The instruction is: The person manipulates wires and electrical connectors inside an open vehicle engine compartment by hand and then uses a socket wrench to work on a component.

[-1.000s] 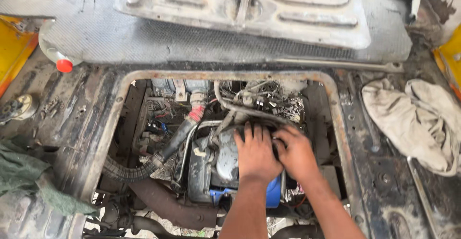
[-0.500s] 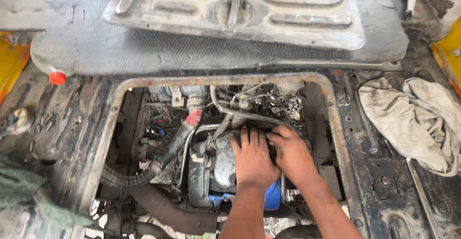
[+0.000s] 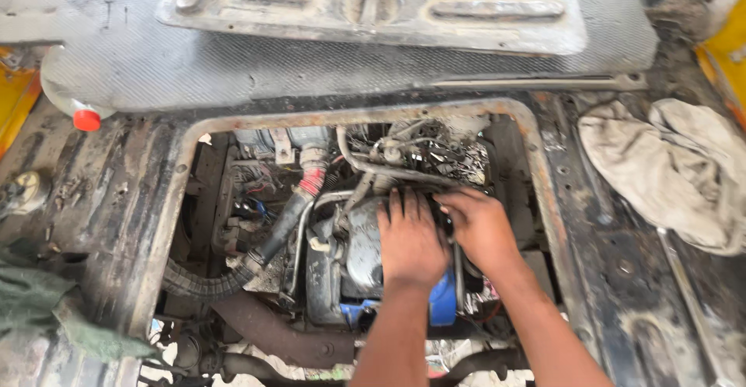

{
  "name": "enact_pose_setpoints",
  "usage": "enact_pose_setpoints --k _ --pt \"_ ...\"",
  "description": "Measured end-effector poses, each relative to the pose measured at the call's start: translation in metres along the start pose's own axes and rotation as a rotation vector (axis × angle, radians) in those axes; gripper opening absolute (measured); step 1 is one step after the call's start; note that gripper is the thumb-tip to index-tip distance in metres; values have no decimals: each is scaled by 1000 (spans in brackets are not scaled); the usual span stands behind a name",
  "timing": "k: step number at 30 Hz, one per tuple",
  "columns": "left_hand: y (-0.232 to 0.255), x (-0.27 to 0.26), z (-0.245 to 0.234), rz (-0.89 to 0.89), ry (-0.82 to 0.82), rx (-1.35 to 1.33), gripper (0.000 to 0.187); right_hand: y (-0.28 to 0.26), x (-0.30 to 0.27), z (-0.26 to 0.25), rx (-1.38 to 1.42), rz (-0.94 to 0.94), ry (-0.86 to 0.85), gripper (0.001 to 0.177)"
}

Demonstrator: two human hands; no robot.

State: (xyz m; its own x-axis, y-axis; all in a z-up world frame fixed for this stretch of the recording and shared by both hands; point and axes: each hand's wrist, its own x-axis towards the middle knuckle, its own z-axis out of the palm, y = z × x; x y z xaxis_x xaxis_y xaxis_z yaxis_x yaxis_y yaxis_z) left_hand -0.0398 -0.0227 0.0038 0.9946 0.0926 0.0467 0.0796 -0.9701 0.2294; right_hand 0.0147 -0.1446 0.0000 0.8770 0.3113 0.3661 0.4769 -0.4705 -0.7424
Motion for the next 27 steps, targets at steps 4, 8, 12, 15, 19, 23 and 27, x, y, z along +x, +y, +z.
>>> enact_pose_setpoints --k 4,8,12,15,19,23,27 --pt "-18 16 -6 104 75 94 67 -5 12 4 -71 -141 4 31" --pt "-47 17 -12 204 -59 -126 49 -10 6 2 -68 -154 4 32" --pt "-64 18 -12 -112 39 -202 41 -18 5 -1 50 -33 -65 30" --pt "-62 19 -7 -301 286 -288 38 -22 5 -2 -78 -72 -20 23" --pt "-57 32 -3 -490 322 -248 29 -24 9 7 -182 -173 35 19" --pt "-54 37 -6 -610 311 -256 29 -26 10 11 -184 -89 16 25" --pt "-51 37 -13 -633 249 -120 31 -32 11 6 -147 -88 35 24"
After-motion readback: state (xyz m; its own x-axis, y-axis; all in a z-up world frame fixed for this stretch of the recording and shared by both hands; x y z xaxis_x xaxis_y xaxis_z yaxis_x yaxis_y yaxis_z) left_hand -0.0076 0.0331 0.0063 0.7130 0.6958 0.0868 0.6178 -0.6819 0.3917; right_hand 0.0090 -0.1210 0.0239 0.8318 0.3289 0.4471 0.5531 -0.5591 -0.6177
